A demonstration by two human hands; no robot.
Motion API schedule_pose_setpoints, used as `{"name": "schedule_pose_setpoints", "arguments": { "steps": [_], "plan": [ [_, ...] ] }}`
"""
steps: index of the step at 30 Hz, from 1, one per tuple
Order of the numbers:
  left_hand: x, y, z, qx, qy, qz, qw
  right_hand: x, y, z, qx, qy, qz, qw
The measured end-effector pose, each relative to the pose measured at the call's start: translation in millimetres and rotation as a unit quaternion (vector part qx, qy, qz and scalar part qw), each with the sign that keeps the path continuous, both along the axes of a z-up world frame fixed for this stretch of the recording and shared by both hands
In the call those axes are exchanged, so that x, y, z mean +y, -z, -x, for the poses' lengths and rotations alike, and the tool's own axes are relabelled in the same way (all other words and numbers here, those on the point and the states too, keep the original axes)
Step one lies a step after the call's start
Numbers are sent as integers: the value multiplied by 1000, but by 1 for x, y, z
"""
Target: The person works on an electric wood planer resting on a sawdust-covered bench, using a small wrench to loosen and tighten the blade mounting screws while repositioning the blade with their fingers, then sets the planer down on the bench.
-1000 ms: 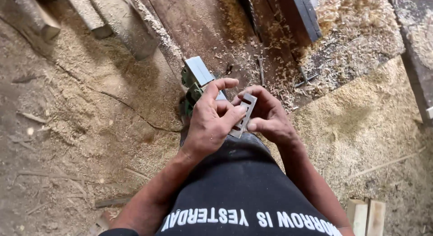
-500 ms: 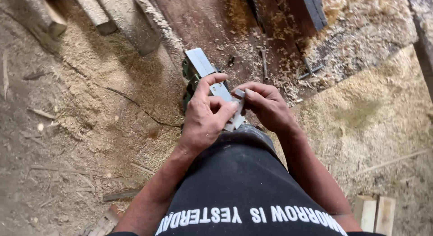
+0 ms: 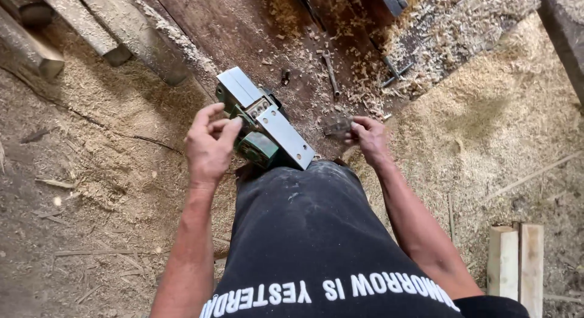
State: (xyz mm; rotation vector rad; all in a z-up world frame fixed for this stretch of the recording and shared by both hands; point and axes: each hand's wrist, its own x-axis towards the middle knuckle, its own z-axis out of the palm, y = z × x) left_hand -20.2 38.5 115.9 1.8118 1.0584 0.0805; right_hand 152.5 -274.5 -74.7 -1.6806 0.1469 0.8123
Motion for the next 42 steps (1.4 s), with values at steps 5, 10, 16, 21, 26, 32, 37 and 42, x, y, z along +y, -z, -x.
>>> {"name": "schedule_pose_setpoints", "arguments": {
  "steps": [5, 10, 16, 21, 26, 32, 37, 42],
  "plan": [
    [12, 17, 8, -48, -5, -72, 996, -37, -123, -42, -355, 5, 13, 935],
    [11, 42, -8, -11, -82, -79, 993, -33, -136, -59, -426, -36, -132, 895],
    [19, 124, -28, 122, -25, -145, 982, -6, -119, -63, -386, -141, -70, 909],
    [24, 150, -27, 149, -19, -39, 988, 16, -110, -54, -344, -218, -2, 913],
    [28, 142, -36, 116, 25, -74, 990, 44, -105, -57, -315, -282, 66, 904],
    [15, 141, -32, 44, 44, -122, 991, 115, -78, -1, -229, -334, 134, 905],
    [-10, 113, -27, 61, -14, -29, 998, 145, -41, 12, -207, -347, 49, 913],
    [-3, 160, -14, 27, 10, -112, 993, 160, -67, 11, -256, -400, 64, 878]
  ]
}}
